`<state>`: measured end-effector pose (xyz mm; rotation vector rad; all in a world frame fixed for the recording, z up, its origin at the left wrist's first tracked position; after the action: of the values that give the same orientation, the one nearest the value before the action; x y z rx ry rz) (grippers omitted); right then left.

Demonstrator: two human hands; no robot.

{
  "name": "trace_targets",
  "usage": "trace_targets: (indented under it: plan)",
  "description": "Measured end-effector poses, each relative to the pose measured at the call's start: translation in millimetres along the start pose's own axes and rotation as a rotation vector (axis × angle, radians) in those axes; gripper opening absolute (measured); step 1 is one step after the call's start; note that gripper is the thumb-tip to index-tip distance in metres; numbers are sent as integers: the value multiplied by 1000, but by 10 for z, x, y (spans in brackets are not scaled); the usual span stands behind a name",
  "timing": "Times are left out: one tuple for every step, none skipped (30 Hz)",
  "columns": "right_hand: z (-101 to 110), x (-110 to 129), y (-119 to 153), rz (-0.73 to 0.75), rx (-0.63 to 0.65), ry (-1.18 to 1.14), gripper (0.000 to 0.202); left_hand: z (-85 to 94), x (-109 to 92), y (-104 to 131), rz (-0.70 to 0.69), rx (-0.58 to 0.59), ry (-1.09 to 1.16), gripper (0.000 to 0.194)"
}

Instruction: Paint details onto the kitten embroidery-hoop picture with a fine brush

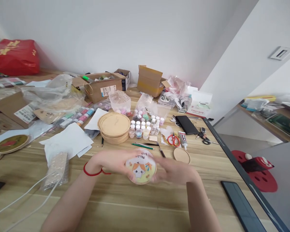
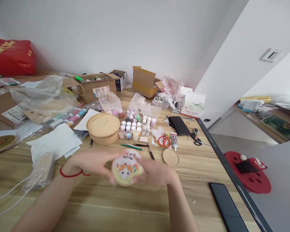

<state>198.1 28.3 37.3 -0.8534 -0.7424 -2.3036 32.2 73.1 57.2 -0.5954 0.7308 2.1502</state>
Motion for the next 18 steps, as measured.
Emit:
trace_targets:
  plan:
    - [148, -89, 14, -123, -222, 103, 82, 91, 89, 3, 102, -139, -31, 97]
    - [264, -138, 66, -219, -392, 191, 83, 152, 133, 32, 161, -214, -54, 100]
    - [305, -138, 103, -245, -448, 224, 81, 185, 127, 70, 170, -233, -52, 103]
    - [265, -102, 99, -198, -375, 188, 78, 145, 49, 102, 95, -135, -31, 102]
    - [163, -24, 81, -98, -212, 118, 76, 55, -70, 148, -17, 43, 14, 97]
    - [26, 90, 80, 28, -4, 31, 72, -69, -189, 220, -112, 276, 68, 85]
    - [-120, 211, 109, 143, 216, -64, 65, -178, -289, 305, -181, 495, 120, 73]
    - [-214, 285, 136, 196, 363, -124, 62, -235, -355, 354, -220, 621, 159, 66]
    - [-243, 299, 118, 199, 400, -133, 64, -250, -378, 341, -228, 641, 175, 65]
    - [-220, 251, 55, 147, 339, -101, 70, -233, -352, 270, -200, 566, 163, 68]
    - [-120, 145, -28, 44, 165, -23, 79, -177, -279, 166, -135, 409, 124, 74]
    - [29, 20, -72, -85, -66, 71, 84, -95, -171, 72, -37, 220, 62, 81]
    - [182, -91, -50, -222, -294, 168, 87, -12, -58, 17, 69, 48, -7, 86]
    - [289, -166, 11, -335, -455, 246, 88, 53, 32, 1, 158, -73, -62, 89]
    - [316, -182, 39, -345, -494, 266, 86, 74, 65, 5, 185, -116, -84, 91]
    - [284, -160, 34, -284, -433, 231, 80, 43, 37, 17, 140, -71, -67, 91]
    - [182, -99, 9, -172, -269, 152, 75, -38, -48, 43, 33, 65, -14, 86]
    - [25, 16, 0, -21, -37, 54, 70, -135, -164, 100, -97, 244, 59, 76]
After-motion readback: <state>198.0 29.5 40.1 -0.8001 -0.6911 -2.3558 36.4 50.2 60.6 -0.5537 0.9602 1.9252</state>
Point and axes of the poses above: each hand's wrist, its own y-axis away from the middle knuckle, its own z-axis out of the back of the hand, x = y × z, the point moved 7 cm from there along -y, towards the middle knuckle, and after that the axes turned 9 degrees about z, right-handed, at the moved point
